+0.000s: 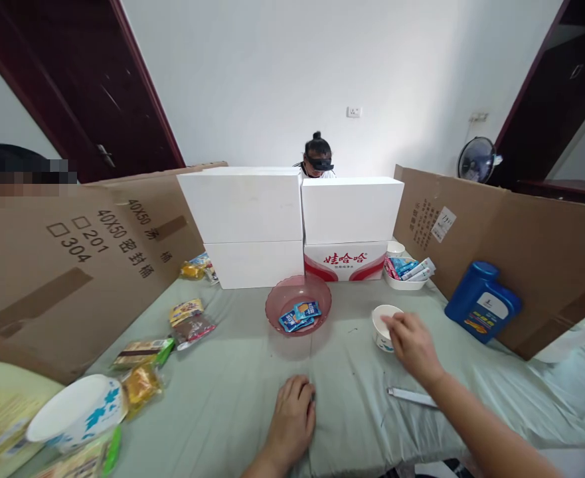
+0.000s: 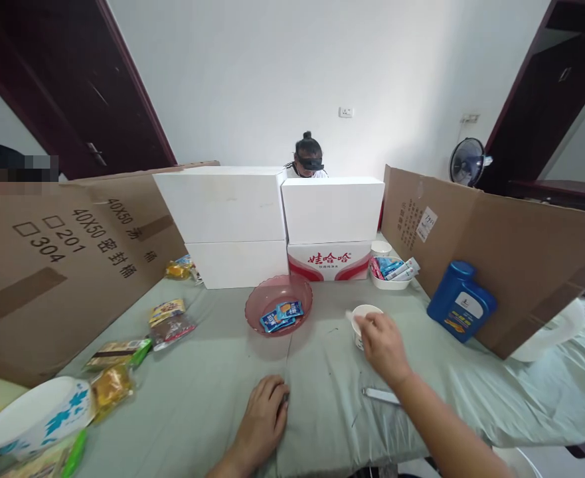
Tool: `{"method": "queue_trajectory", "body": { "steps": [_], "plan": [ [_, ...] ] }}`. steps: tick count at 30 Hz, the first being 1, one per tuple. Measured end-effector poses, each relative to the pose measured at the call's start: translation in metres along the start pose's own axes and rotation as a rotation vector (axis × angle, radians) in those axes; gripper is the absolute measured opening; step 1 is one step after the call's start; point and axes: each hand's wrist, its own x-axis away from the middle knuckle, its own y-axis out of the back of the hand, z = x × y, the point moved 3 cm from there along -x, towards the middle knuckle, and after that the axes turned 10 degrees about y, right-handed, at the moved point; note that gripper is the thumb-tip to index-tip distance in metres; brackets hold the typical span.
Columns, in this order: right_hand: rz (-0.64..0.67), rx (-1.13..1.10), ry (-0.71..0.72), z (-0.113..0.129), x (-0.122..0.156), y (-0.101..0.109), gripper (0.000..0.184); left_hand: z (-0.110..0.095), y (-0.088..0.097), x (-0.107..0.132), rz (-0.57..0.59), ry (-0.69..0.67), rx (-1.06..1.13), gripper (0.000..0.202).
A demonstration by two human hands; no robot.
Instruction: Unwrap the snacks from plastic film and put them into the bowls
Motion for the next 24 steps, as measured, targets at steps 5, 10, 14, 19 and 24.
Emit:
{"method": "queue_trajectory", "body": {
  "steps": [5, 10, 14, 19, 24],
  "plan": [
    [0.579, 0.032, -0.252, -0.044, -0.035, -0.025, 0.026, 0.002, -0.001, 0.000, -0.020, 0.009, -0.004, 0.025],
    [0.901, -0.108, -0.299, -0.053, -0.037, -0.069, 0.029, 0.001, 0.001, -0.002, 0.021, 0.039, 0.041, 0.025],
    [0.940, -0.119, -0.323, -0.065, -0.041, -0.079, 0.032, -0.004, 0.006, -0.004, 0.057, 0.075, 0.083, 0.025],
    [0.777, -0.013, -0.316, -0.088, -0.061, -0.059, 0.022, -0.008, 0.009, -0.006, 0.096, 0.125, 0.105, 0.024],
    [0.519, 0.030, -0.292, -0.062, -0.059, -0.043, 0.038, -0.010, 0.001, 0.000, 0.093, 0.147, 0.129, 0.027]
  ]
}}
